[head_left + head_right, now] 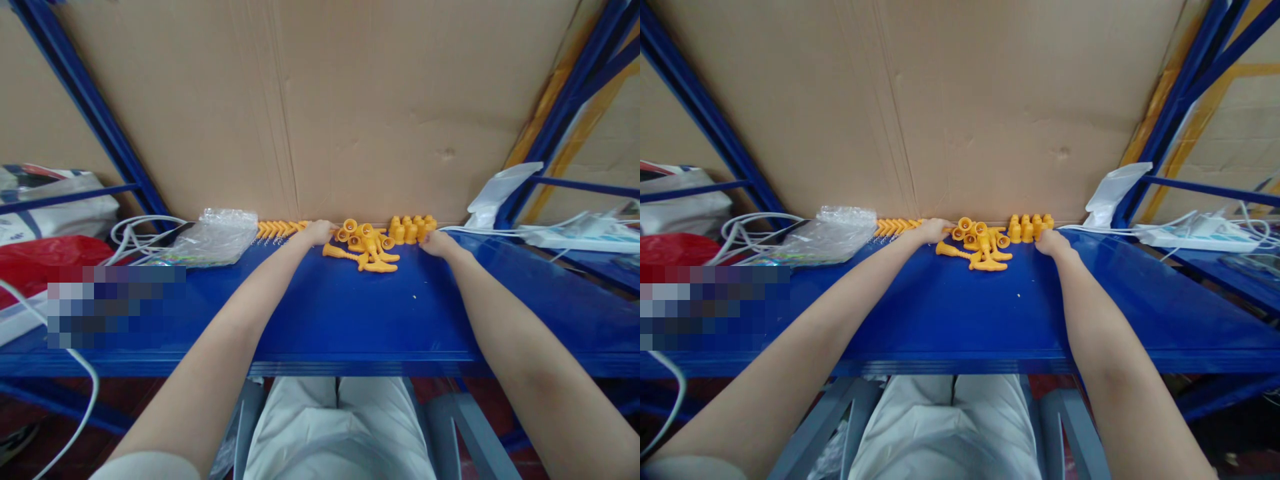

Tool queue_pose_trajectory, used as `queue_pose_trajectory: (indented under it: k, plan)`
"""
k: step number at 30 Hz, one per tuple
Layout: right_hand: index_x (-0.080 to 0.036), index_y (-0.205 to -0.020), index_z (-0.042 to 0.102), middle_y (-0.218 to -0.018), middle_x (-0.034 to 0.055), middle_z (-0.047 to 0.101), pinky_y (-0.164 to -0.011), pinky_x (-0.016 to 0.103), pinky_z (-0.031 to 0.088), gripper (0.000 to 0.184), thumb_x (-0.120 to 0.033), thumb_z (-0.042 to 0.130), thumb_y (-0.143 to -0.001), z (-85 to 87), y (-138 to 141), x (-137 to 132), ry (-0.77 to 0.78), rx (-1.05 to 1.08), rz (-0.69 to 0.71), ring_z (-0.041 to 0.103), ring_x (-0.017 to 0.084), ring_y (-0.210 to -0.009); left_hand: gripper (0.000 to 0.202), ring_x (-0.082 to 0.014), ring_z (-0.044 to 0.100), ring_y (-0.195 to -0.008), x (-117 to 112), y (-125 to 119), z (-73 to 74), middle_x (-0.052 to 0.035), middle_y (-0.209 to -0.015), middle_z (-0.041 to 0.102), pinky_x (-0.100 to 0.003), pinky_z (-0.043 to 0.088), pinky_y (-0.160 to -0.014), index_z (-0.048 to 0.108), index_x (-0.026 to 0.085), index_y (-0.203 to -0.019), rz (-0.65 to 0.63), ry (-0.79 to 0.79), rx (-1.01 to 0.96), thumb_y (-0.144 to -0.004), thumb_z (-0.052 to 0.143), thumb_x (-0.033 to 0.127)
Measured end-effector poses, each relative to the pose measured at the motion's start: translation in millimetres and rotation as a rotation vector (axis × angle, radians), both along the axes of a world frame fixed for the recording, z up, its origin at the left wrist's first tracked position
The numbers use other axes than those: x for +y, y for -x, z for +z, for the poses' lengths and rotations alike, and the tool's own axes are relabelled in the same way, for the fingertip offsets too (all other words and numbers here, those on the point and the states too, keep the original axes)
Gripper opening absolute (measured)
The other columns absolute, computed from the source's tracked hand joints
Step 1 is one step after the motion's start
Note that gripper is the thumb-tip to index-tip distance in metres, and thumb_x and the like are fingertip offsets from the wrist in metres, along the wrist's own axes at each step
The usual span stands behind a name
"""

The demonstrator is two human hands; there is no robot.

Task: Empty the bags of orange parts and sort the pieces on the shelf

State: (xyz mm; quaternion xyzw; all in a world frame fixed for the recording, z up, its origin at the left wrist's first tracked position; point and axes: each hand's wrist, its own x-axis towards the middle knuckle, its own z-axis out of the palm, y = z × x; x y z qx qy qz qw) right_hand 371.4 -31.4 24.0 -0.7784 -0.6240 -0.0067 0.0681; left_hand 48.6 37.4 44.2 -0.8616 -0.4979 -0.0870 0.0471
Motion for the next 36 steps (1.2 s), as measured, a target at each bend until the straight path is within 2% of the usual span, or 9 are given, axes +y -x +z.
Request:
queue_pose_trajectory:
  k: [3, 9, 13, 16, 21, 25, 30, 33, 36]
  plan:
    - [-0.011, -0.109, 0.071, -0.100, 0.0198, 0.072, -0.088, 0.039, 0.054, 0.031, -0.022, 0.048, -0.092, -0.9, -0.7, 0.9, 0.003, 0.000, -0.005, 0.069, 0.034, -0.112, 0.049, -0.0203, 0.067, -0.120, 10.3, 1.3, -2.0, 0.0010, -0.126, 0.074, -0.025, 0.049, -0.102, 0.073, 0.030, -0.127, -0.076, 0.055, -0.039, -0.082, 0.059, 0.016]
    - [-0.010, -0.114, 0.070, -0.108, 0.0207, 0.072, -0.093, 0.039, 0.053, 0.034, -0.023, 0.047, -0.092, -2.3, -3.1, 3.9, 0.015, -0.010, 0.000, 0.066, 0.034, -0.118, 0.046, -0.0205, 0.068, -0.117, 17.0, -1.4, -4.7, -0.0034, -0.127, 0.074, -0.023, 0.050, -0.100, 0.072, 0.022, -0.126, -0.141, 0.121, -0.126, -0.081, 0.065, 0.014]
    - [-0.009, -0.115, 0.070, -0.111, 0.0215, 0.072, -0.094, 0.040, 0.053, 0.035, -0.024, 0.047, -0.093, -2.0, -2.7, 3.0, 0.017, -0.008, -0.011, 0.066, 0.034, -0.119, 0.045, -0.0220, 0.069, -0.114, 19.2, -0.2, -6.8, -0.0099, -0.127, 0.073, -0.026, 0.053, -0.098, 0.068, 0.015, -0.124, -0.128, 0.143, -0.187, -0.079, 0.069, 0.014]
    - [-0.010, -0.113, 0.070, -0.107, 0.0215, 0.072, -0.092, 0.040, 0.053, 0.034, -0.024, 0.047, -0.092, -1.4, -2.2, 2.0, 0.013, -0.002, -0.006, 0.067, 0.035, -0.117, 0.038, -0.0220, 0.070, -0.110, 22.1, 1.5, -10.0, -0.0091, -0.121, 0.075, -0.031, 0.054, -0.095, 0.067, 0.016, -0.119, -0.131, 0.118, -0.253, -0.081, 0.067, 0.015]
    - [-0.013, -0.108, 0.071, -0.104, 0.0213, 0.072, -0.089, 0.040, 0.053, 0.030, -0.024, 0.049, -0.091, -0.6, -1.8, 1.9, 0.003, 0.018, 0.004, 0.067, 0.036, -0.116, 0.032, -0.0200, 0.068, -0.110, 27.1, -1.6, -12.1, -0.0111, -0.119, 0.073, -0.034, 0.053, -0.099, 0.063, 0.012, -0.118, -0.136, 0.041, -0.571, -0.087, 0.061, 0.015]
    - [-0.011, -0.111, 0.070, -0.111, 0.0231, 0.071, -0.091, 0.041, 0.052, 0.032, -0.024, 0.048, -0.092, -0.3, -0.9, 1.3, 0.006, 0.037, -0.004, 0.065, 0.036, -0.119, 0.029, -0.0198, 0.068, -0.107, 28.2, -9.4, -5.7, -0.0113, -0.116, 0.073, -0.036, 0.054, -0.097, 0.060, 0.010, -0.119, -0.134, 0.056, -0.759, -0.090, 0.058, 0.014]
    - [-0.008, -0.122, 0.067, -0.124, 0.0264, 0.067, -0.097, 0.043, 0.050, 0.039, -0.023, 0.047, -0.093, 4.5, 4.9, -6.1, 0.003, 0.035, -0.003, 0.063, 0.037, -0.124, 0.030, -0.0195, 0.068, -0.108, 25.9, -13.3, 5.1, -0.0133, -0.118, 0.071, -0.034, 0.053, -0.098, 0.057, 0.010, -0.124, -0.151, 0.035, -0.801, -0.095, 0.053, 0.016]
    - [-0.010, -0.130, 0.064, -0.130, 0.0260, 0.066, -0.098, 0.042, 0.050, 0.044, -0.026, 0.050, -0.092, 13.4, 14.8, -12.7, -0.058, 0.040, -0.045, 0.063, 0.035, -0.126, 0.034, -0.0191, 0.069, -0.103, 22.1, -10.3, 11.1, -0.0143, -0.117, 0.071, -0.033, 0.054, -0.094, 0.054, 0.011, -0.132, -0.157, -0.045, -0.803, -0.100, 0.048, 0.023]
    - [-0.008, -0.123, 0.069, -0.121, 0.0275, 0.068, -0.095, 0.042, 0.051, 0.041, -0.026, 0.049, -0.092, 26.5, 29.5, -19.4, -0.197, 0.017, -0.146, 0.065, 0.037, -0.121, 0.039, -0.0197, 0.067, -0.103, 10.5, -5.7, 18.9, -0.0140, -0.122, 0.069, -0.033, 0.053, -0.093, 0.053, 0.013, -0.137, -0.154, -0.190, -0.761, -0.102, 0.048, 0.029]
